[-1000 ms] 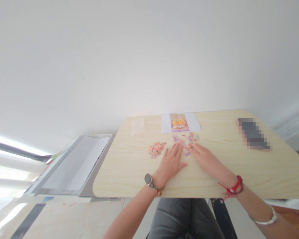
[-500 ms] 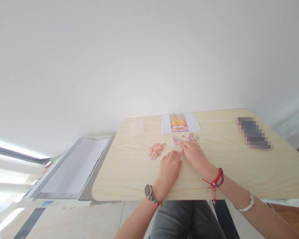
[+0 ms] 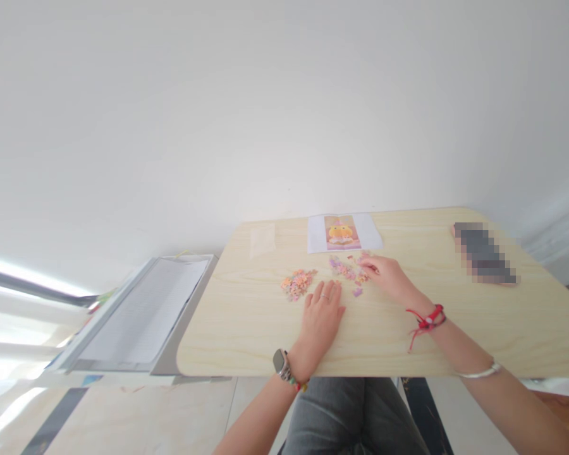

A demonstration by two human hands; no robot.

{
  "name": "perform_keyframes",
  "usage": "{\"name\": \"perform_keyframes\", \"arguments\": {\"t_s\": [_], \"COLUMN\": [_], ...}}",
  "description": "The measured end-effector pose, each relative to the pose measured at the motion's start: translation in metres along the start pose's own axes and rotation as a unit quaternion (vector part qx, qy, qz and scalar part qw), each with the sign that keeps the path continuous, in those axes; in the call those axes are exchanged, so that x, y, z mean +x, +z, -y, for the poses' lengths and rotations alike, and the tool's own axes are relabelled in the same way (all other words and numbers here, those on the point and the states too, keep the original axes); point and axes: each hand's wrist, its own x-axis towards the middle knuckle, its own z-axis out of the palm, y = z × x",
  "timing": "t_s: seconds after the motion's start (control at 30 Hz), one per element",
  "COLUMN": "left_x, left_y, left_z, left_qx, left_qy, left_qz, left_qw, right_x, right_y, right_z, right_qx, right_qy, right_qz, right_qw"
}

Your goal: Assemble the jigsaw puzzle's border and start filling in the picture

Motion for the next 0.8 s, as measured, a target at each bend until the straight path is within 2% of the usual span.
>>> {"name": "perform_keyframes", "arguments": {"t_s": [0.07, 0.23, 0.4, 0.6, 0.8], "left_x": [0.0, 0.003, 0.005, 0.005, 0.002], "left_y": [-0.002, -0.015, -0.022, -0.013, -0.016], "left_z": [-0.001, 0.0, 0.0, -0.003, 0.002], "left_qx": [-0.004, -0.031, -0.046, -0.04, -0.043], "left_qy": [-0.001, -0.013, -0.009, 0.009, 0.004], "left_qz": [0.001, 0.014, 0.035, 0.038, 0.042], "left_qw": [1.0, 0.999, 0.998, 0.998, 0.998], "right_x": [0.001, -0.016, -0.044, -0.049, -0.04], "right_y": [-0.004, -0.01, -0.011, 0.007, 0.02], "right_z": [-0.007, -0.014, -0.005, 0.016, 0.015], "right_qx": [-0.002, -0.007, -0.016, -0.084, -0.147], "right_qy": [0.004, 0.018, -0.002, -0.053, -0.063], "right_qz": [0.01, -0.025, 0.021, 0.056, 0.045], "right_qw": [1.0, 1.0, 1.0, 0.993, 0.986]}}
